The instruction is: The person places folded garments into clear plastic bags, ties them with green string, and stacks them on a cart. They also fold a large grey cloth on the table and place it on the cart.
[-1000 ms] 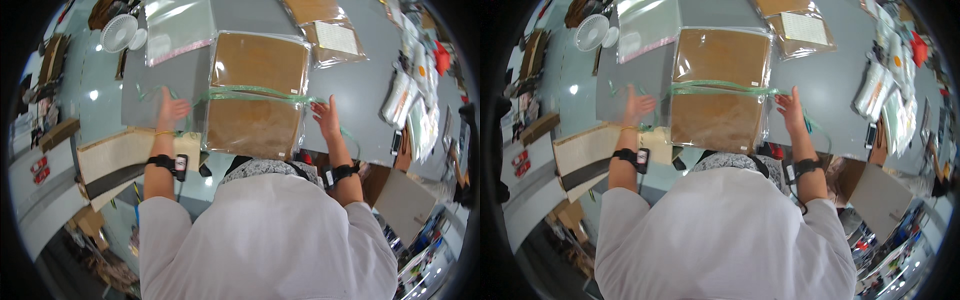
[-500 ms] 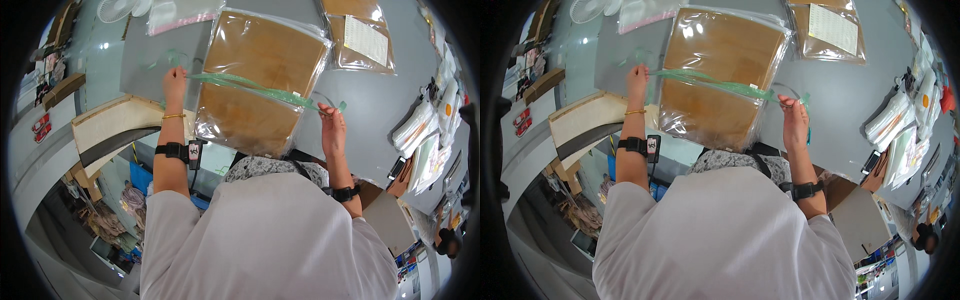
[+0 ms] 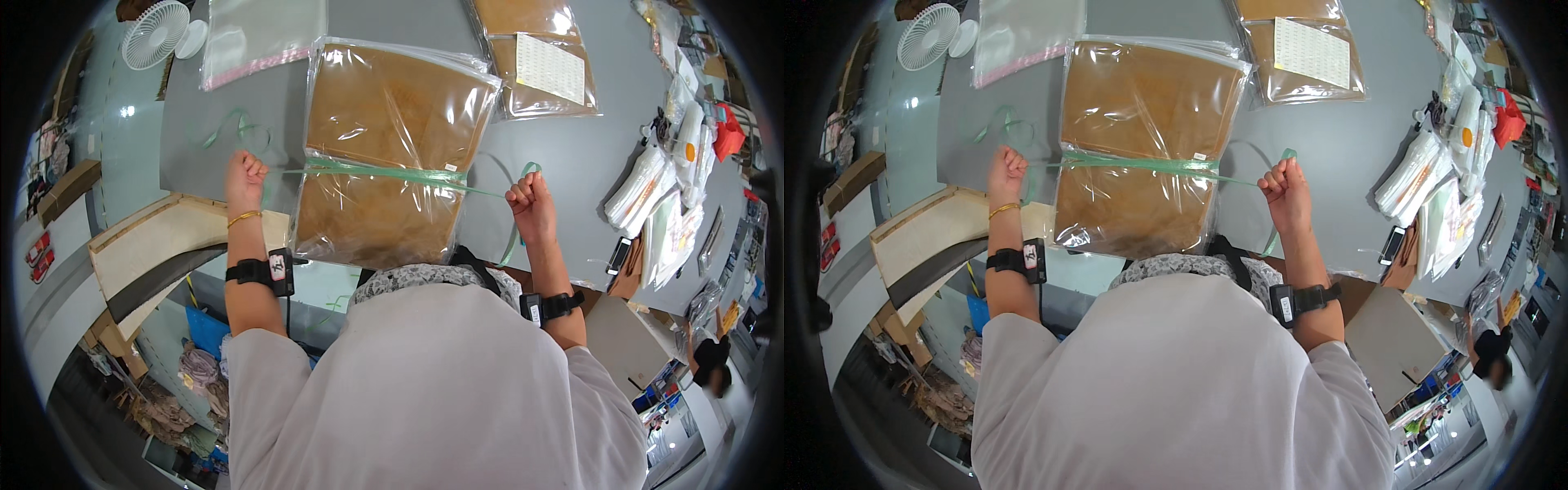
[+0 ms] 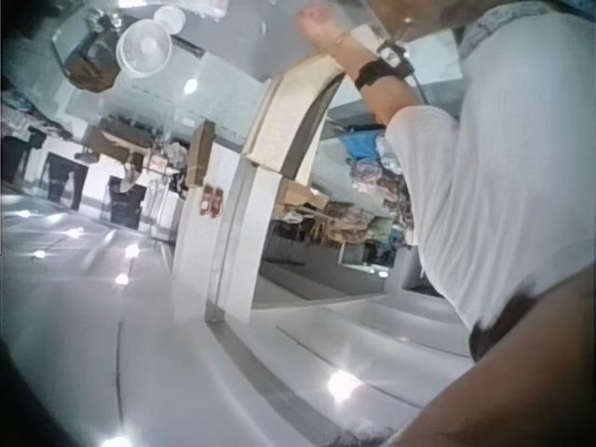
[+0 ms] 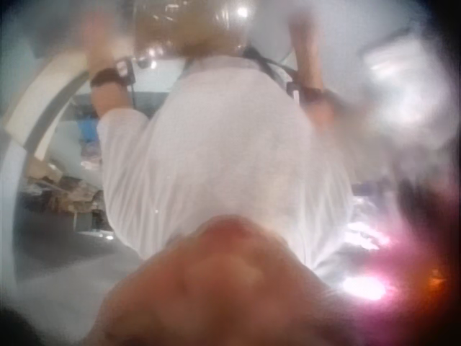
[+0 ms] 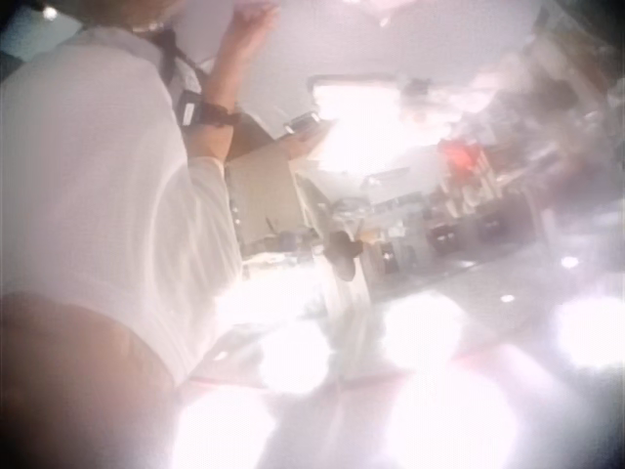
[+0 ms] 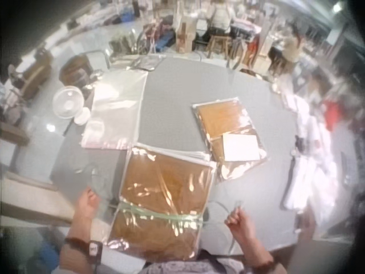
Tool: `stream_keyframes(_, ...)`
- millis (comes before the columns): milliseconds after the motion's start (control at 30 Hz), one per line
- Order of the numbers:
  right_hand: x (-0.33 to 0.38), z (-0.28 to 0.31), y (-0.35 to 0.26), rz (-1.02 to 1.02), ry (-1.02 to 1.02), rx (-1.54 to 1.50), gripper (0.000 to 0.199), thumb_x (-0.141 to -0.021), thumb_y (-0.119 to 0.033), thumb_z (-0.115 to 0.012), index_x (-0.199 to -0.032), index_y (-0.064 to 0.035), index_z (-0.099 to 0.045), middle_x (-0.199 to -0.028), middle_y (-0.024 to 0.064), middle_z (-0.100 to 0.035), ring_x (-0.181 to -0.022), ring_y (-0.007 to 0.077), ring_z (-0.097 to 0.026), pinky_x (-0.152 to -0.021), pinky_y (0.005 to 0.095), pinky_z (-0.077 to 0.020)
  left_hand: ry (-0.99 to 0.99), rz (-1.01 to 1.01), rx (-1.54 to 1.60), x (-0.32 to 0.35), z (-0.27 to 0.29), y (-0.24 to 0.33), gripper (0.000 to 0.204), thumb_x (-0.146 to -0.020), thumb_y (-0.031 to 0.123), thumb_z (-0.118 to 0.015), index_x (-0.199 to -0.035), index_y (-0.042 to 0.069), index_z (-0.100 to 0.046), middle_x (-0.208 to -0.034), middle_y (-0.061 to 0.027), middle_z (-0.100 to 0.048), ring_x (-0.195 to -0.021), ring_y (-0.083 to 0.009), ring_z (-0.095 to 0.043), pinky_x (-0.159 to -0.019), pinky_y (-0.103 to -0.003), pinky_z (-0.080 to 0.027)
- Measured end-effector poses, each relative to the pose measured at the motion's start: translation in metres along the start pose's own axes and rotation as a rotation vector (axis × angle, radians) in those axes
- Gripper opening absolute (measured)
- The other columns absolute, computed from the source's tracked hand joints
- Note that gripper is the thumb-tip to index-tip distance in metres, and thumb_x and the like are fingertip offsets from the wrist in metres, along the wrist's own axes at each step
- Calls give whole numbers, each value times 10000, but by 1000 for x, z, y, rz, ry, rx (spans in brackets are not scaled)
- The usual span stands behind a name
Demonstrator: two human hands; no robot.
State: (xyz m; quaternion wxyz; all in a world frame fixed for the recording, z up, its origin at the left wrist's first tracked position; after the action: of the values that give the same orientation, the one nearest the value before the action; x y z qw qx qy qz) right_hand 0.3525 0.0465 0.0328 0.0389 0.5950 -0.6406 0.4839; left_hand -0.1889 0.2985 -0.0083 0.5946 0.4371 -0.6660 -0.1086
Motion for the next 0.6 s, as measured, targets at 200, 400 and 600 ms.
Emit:
stream_keyframes(200, -32, -29, -4, 6, 141, 354, 276, -1064, -277, -468, -875, -89, -542, -916, 44, -665, -774, 101, -593, -466, 203, -299, 5, -240, -577, 33, -52, -2, 197, -1045, 217, -404, -912, 109, -502, -672, 16, -502, -593, -97, -443, -521, -236, -353)
stream_keyframes(400, -68, -103, -21, 175, 16, 689, 318, -1055, -298, -463, -848, -84, -575, -1199, 95, -688, -715, 24, -522, -468, 198, -288, -159, -456, -751, 37, -88, -37, 264, -1067, 326, -415, -960, 108, -519, -1000, -25, -681, -746, -78, -518, -547, -220, -373)
stream_keyframes(600, -68, -100, -42, 264, 72, 583, 308, -1065, -280, -433, -849, -80, -526, -1136, 106, -697, -659, 96, -568, -462, 198, -313, -3, -195, -348, 41, -71, -20, 276, -1070, 313, -418, -911, 107, -510, -829, -30, -595, -643, -81, -487, -458, -245, -321)
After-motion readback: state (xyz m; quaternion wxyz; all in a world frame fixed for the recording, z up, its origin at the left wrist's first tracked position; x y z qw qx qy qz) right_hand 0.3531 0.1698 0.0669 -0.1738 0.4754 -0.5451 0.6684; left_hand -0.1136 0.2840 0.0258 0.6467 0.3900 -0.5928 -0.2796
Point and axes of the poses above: each hand's wrist, its own x-axis away from the middle knuckle, its own z-axis out of the back of the hand, y = z × x, the point moved 10 cm from there along -x, towards the middle knuckle
